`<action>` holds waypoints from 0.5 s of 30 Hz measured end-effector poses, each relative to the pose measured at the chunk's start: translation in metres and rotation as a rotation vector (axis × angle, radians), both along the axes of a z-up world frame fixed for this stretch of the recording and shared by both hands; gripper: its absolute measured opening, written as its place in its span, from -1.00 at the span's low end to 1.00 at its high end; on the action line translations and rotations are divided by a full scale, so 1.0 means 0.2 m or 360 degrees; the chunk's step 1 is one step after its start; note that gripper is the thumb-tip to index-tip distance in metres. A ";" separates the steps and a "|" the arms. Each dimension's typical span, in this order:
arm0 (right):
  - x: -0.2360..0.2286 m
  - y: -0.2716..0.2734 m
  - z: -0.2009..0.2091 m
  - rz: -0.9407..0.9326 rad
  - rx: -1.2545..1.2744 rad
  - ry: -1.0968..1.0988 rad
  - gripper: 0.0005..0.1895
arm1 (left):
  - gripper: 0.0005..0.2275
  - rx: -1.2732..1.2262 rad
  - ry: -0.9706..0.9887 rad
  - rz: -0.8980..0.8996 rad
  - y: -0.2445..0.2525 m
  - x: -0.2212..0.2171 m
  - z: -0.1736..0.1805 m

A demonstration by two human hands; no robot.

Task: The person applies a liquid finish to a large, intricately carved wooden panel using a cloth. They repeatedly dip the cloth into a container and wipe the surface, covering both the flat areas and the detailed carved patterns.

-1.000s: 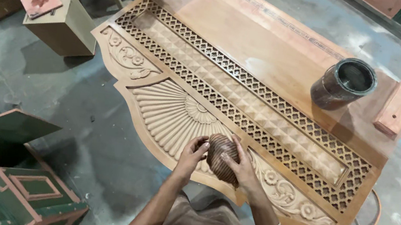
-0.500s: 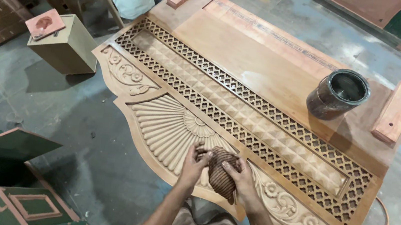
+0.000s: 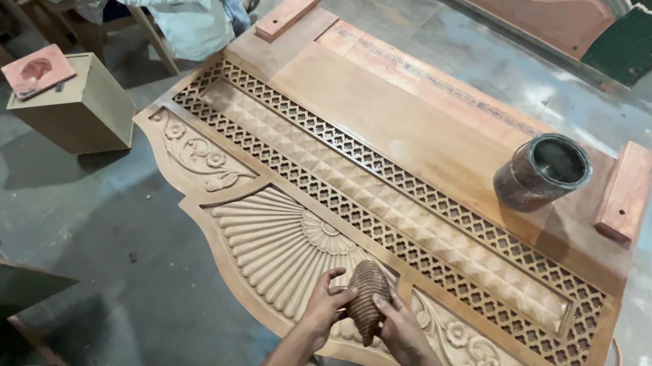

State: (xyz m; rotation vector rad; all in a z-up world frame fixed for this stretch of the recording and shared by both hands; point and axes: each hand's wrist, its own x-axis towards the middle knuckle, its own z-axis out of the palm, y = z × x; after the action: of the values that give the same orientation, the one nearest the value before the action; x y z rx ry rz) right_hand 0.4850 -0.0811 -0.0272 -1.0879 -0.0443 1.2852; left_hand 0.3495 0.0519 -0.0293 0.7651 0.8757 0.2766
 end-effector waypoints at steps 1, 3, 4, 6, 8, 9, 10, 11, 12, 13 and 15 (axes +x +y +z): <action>0.00 0.01 -0.01 -0.0054 -0.0053 -0.0040 -0.46 | -0.42 -0.0015 0.0011 0.0000 0.01 0.00 -0.01; 0.02 0.03 -0.03 -0.0179 -0.0099 -0.0139 -0.46 | -0.40 0.0101 0.0072 -0.0038 0.01 -0.01 -0.03; 0.03 0.04 -0.05 -0.0248 -0.0092 -0.0198 -0.47 | -0.41 0.0232 0.0119 -0.0076 0.01 -0.02 -0.05; 0.05 0.06 -0.08 -0.0312 -0.0099 -0.0290 -0.48 | -0.43 0.0171 0.0099 -0.0151 0.02 -0.02 -0.06; 0.05 0.07 -0.11 -0.0302 -0.0130 -0.0345 -0.46 | -0.46 -0.0218 -0.0026 -0.0221 0.03 -0.02 -0.05; 0.04 0.07 -0.12 -0.0256 -0.0075 -0.0366 -0.47 | -0.46 -0.0298 -0.0050 -0.0210 0.04 -0.02 -0.04; 0.02 0.06 -0.12 -0.0210 -0.0019 -0.0386 -0.49 | -0.45 -0.0379 -0.0074 -0.0199 0.05 -0.02 -0.03; 0.00 0.05 -0.12 -0.0167 0.0035 -0.0409 -0.50 | -0.45 -0.0461 -0.0098 -0.0190 0.05 -0.01 -0.01; -0.02 0.04 -0.11 -0.0184 0.0022 -0.0365 -0.49 | -0.44 -0.0524 -0.0065 -0.0179 0.05 0.00 0.01; -0.05 0.03 -0.09 -0.0203 0.0014 -0.0322 -0.49 | -0.43 -0.0582 -0.0032 -0.0169 0.06 0.02 0.03; -0.06 0.04 -0.06 -0.0268 -0.0035 -0.0181 -0.47 | -0.41 -0.0623 0.0046 -0.0195 0.07 0.08 0.06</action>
State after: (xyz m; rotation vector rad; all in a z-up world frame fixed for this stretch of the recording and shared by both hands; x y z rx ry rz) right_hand 0.4737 -0.0730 -0.0390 -1.1578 -0.0236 1.0750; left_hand 0.3656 0.0660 -0.0178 0.4561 0.8725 -0.0171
